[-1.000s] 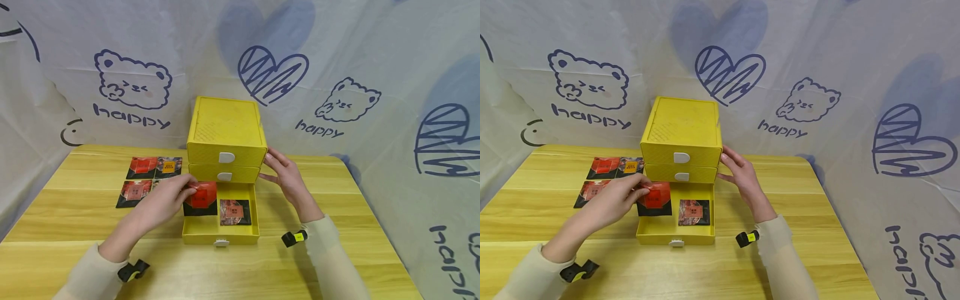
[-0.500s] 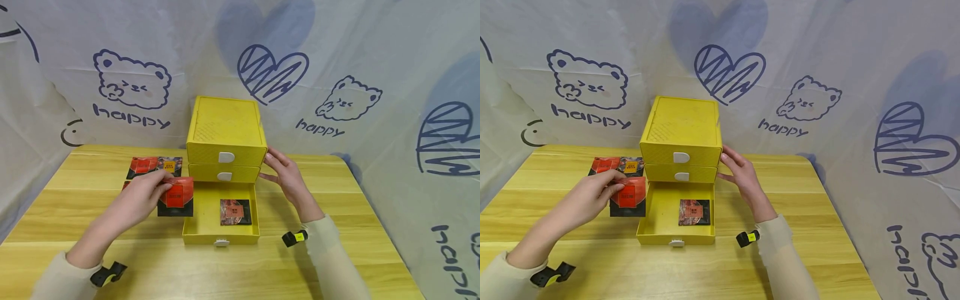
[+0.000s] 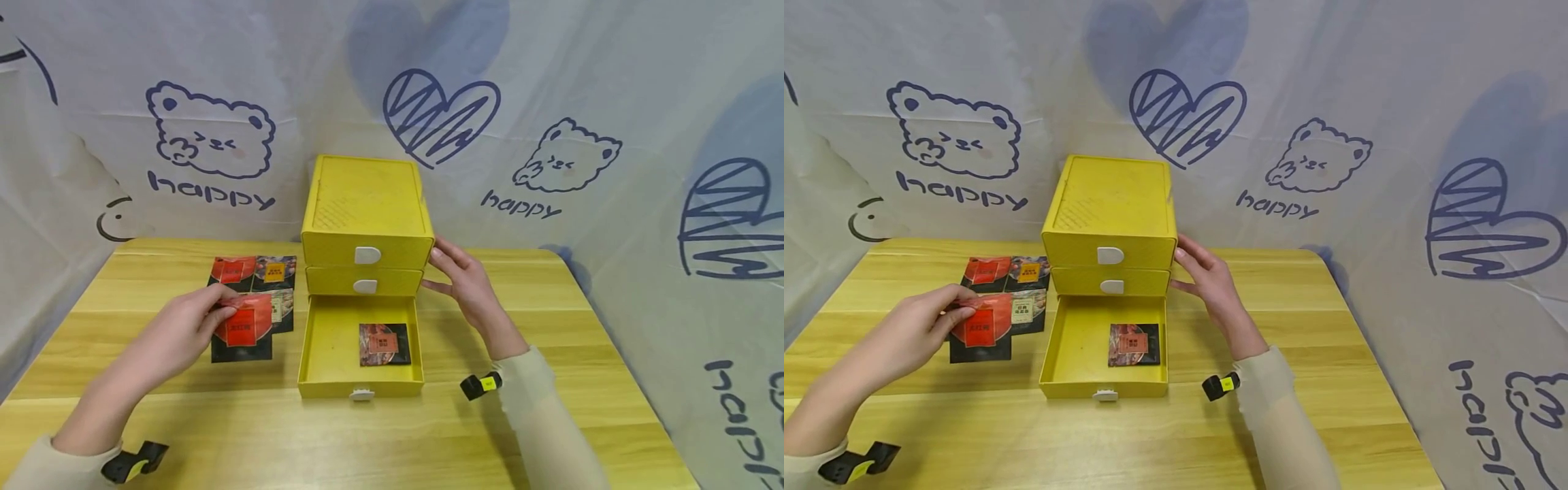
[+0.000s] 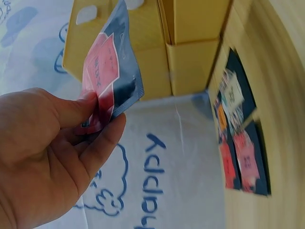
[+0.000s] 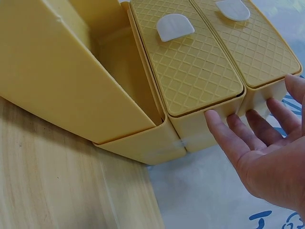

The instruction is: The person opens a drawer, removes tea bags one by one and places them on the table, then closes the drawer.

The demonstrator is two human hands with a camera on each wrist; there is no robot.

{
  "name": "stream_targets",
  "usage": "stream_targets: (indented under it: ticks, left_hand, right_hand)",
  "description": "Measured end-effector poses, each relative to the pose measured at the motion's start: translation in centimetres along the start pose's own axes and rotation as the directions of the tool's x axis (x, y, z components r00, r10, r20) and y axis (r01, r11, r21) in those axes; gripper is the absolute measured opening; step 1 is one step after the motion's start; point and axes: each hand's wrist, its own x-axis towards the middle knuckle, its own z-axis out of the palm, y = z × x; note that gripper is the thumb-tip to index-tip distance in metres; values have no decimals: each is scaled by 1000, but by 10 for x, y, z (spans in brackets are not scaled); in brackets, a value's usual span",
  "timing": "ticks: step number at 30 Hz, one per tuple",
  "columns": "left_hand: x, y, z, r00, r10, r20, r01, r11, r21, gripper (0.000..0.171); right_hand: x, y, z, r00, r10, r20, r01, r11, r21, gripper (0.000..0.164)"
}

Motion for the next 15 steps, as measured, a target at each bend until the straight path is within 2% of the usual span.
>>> stream_targets:
  ticks: [8, 15]
  left_hand:
    - [-15, -30, -3, 993, -36, 109, 33, 999, 24, 8]
    - [-23, -52, -2, 976, -121, 182, 113, 992, 56, 4]
  right_hand:
    - [0, 0, 0, 1000, 0, -1, 0, 1000, -6, 49]
    - [-1, -2, 1, 1000, -3, -2, 3, 1000, -6, 49]
